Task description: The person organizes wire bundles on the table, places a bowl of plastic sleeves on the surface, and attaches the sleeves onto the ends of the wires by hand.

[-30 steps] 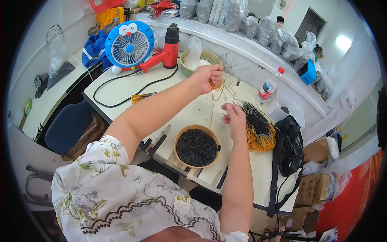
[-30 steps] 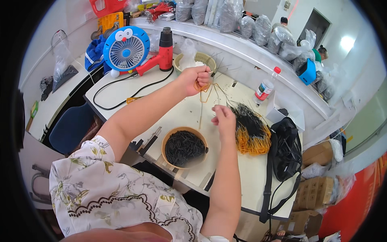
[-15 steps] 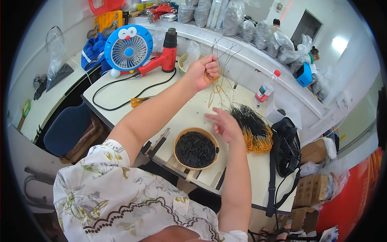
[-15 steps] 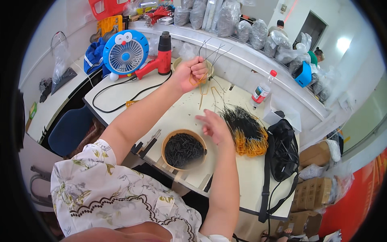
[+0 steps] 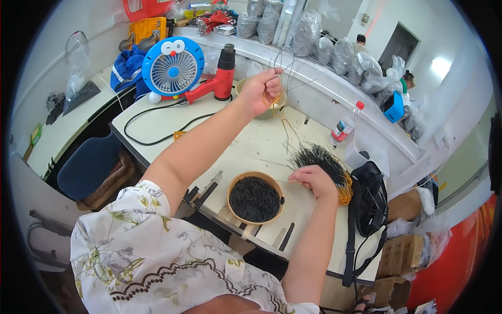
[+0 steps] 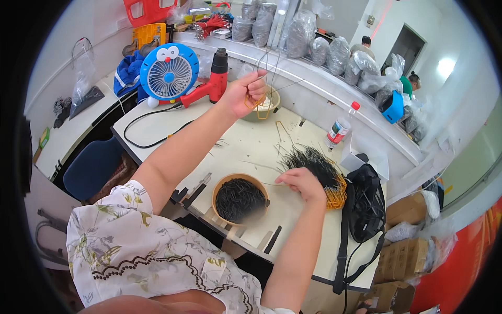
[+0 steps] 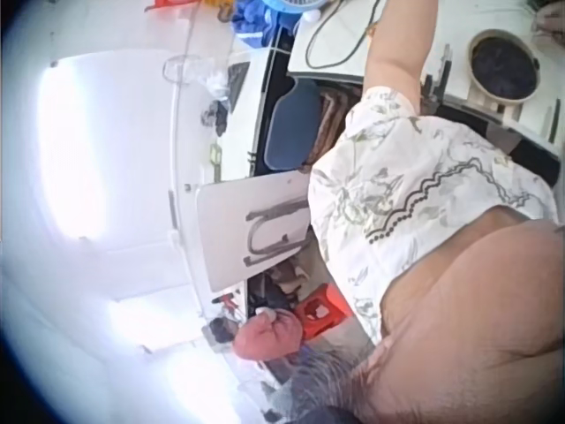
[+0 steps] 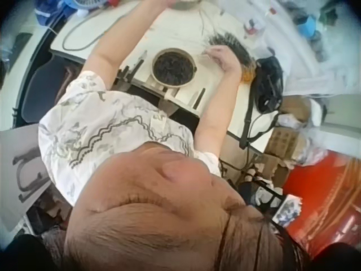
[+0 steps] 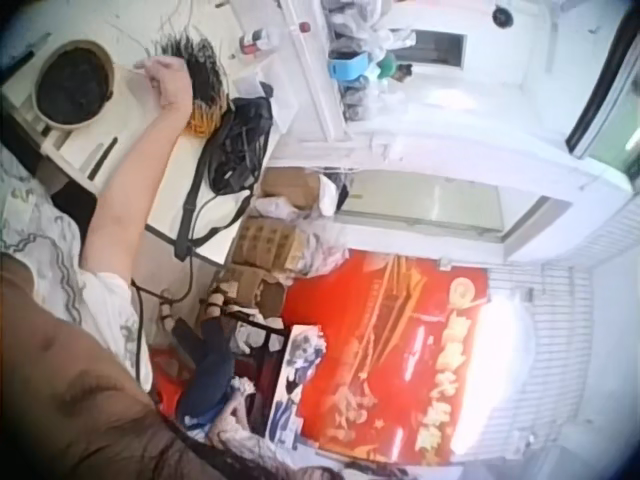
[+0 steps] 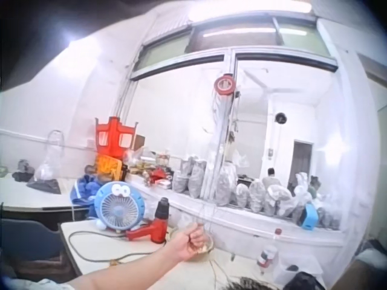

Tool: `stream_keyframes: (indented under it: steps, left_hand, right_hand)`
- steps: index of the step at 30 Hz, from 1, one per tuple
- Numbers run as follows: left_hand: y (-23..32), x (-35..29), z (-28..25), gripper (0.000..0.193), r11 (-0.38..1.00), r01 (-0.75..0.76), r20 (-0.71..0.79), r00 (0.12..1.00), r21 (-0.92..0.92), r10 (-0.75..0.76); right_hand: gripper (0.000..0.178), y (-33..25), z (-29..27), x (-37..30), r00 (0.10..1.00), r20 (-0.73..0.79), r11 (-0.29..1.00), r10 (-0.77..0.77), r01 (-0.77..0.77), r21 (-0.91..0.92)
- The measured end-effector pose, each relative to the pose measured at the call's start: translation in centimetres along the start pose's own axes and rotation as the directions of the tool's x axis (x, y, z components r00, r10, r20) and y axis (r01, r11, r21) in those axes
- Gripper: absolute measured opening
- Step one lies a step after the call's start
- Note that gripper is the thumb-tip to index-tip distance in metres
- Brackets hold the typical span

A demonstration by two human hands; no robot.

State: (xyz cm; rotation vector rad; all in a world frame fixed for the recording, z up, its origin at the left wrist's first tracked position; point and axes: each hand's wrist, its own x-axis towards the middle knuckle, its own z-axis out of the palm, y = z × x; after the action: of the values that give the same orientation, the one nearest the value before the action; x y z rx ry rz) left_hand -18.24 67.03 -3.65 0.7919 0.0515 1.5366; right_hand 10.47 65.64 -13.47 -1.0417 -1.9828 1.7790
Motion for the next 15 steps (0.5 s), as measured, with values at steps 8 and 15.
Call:
stream_keyframes:
  steps: [8, 15]
  left_hand:
    - [-4.4, -2.0, -0.4, 0.015, 0.977, 0.033, -0.178, 0.984, 0.212, 0.006]
    - [-9.9, -4.1, 2.3, 0.018, 0.795, 0.225, -0.217, 0.969, 0.564, -0.12]
  right_hand:
    - [0.021, -3.5, 2.6, 0.9, 0.793, -0.53, 0.388, -0.299, 0.609, 0.692]
    - [0.023, -3.0, 6.5, 4.0, 0.691, -0.707, 0.942, -0.149, 0.317, 0.112]
